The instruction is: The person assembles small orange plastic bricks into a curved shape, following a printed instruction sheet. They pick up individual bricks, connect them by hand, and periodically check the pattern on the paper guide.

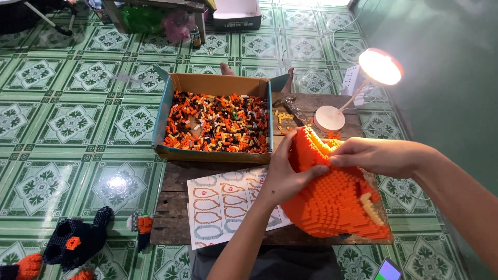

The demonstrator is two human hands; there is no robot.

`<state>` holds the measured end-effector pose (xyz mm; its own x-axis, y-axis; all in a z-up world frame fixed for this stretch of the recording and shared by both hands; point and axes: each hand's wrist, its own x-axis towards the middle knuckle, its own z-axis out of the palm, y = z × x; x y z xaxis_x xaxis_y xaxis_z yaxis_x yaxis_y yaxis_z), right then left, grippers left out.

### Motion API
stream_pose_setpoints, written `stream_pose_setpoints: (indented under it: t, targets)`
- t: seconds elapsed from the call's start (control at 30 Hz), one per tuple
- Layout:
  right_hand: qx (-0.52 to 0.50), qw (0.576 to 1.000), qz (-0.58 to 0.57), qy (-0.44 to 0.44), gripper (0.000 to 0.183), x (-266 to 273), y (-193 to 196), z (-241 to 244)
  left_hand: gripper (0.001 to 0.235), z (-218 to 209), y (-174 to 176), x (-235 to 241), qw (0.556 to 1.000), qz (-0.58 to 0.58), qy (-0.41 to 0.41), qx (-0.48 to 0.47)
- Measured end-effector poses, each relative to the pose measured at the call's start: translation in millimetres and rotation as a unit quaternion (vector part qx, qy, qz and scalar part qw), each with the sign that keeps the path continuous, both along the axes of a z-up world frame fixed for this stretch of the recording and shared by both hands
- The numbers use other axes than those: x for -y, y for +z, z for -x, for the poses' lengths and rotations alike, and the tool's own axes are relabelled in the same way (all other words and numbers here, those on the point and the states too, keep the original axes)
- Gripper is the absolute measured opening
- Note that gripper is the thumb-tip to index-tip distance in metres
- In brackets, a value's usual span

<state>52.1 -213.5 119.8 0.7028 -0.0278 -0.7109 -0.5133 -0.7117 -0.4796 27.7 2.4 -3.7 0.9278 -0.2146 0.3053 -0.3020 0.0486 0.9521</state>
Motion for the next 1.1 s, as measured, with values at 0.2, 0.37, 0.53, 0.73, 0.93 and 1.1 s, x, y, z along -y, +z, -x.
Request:
stream_pose_setpoints:
  t: [0.2,0.37,0.53,0.73,0.93,1.1]
  targets:
    - [0.019,0.997,0.029,0.064,0.046,-3,-4,0,0.102,3,2,-1,0.999,-0.021,0.006,-0.026]
    - [0.017,0.999,0.015,0.032,0.046,-9,0,5,0.102,5,5,-1,0.999,-0.024,0.006,-0.041]
    - [-0.004,0.995,-0.064,-0.079,0.061,-16,9,6,0.106,12,17,4,0.998,-0.024,0.022,-0.06]
    - [0.012,0.996,-0.02,-0.084,0.06,-11,6,13,0.1,20,24,10,0.998,-0.032,0.042,-0.014]
    - [0.036,0.994,-0.067,-0.082,0.057,-3,-2,14,0.102,19,23,11,0.999,-0.029,0.036,-0.011]
    - [0.018,0.994,-0.037,-0.1,0.054,-1,4,17,0.102,18,19,10,0.999,-0.044,0.027,-0.01]
